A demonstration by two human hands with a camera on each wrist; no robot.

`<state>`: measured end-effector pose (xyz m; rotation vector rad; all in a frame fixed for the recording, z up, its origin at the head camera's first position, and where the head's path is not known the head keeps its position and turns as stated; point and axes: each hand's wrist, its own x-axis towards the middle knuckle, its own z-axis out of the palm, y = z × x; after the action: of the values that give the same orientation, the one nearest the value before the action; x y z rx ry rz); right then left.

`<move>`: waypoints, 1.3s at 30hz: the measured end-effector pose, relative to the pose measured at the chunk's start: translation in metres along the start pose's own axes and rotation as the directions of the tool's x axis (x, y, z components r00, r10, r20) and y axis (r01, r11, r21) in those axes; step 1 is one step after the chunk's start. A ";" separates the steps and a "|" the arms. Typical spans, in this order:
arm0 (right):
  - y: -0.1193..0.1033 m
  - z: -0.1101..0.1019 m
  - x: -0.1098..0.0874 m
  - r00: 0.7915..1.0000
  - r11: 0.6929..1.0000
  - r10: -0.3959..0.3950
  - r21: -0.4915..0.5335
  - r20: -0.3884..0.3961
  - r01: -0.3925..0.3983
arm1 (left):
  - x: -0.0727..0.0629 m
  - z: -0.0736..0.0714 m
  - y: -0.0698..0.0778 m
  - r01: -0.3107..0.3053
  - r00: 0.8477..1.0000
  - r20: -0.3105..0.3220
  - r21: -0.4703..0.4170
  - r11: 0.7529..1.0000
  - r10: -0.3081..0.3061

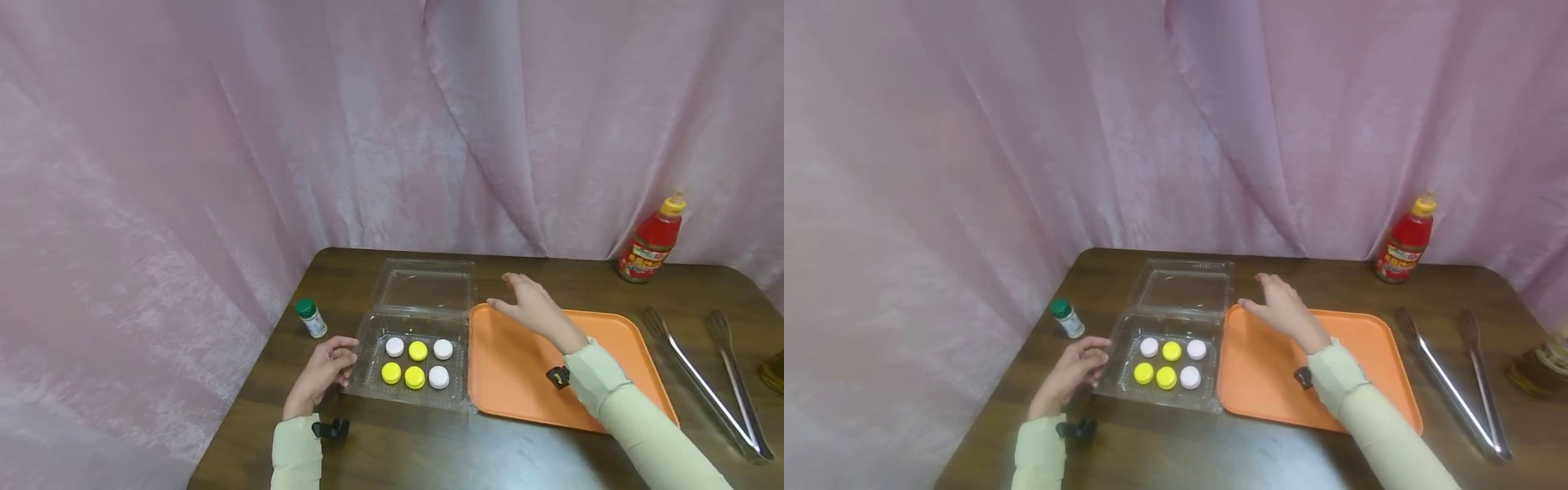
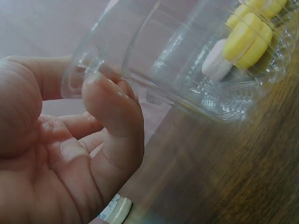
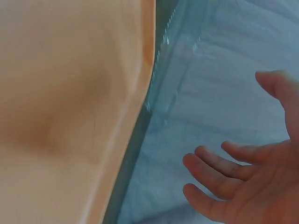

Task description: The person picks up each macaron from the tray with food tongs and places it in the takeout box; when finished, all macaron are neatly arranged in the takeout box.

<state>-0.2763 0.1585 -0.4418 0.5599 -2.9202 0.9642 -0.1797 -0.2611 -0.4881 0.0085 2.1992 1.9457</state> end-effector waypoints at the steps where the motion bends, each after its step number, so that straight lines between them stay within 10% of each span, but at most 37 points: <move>1: -0.001 0.004 0.004 1.000 1.000 0.000 0.007 0.015 0.000 | 0.000 0.001 0.000 0.000 1.000 -0.003 0.001 1.000 0.000; 12: -0.015 0.031 0.037 0.969 0.996 0.061 0.055 0.239 -0.077 | 0.000 0.001 -0.002 0.001 1.000 0.010 0.001 1.000 -0.001; 23: -0.010 0.037 0.047 0.963 0.992 0.025 0.112 0.268 -0.057 | 0.002 -0.002 -0.004 -0.015 1.000 0.016 0.012 1.000 0.014; 39: -0.020 0.029 0.042 1.000 0.978 -0.008 0.208 0.030 0.002 | 0.002 -0.001 -0.002 0.002 1.000 0.001 0.018 1.000 -0.002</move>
<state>-0.3061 0.1130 -0.4486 0.5938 -2.8613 1.2815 -0.1818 -0.2617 -0.4907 0.0104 2.2150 1.9243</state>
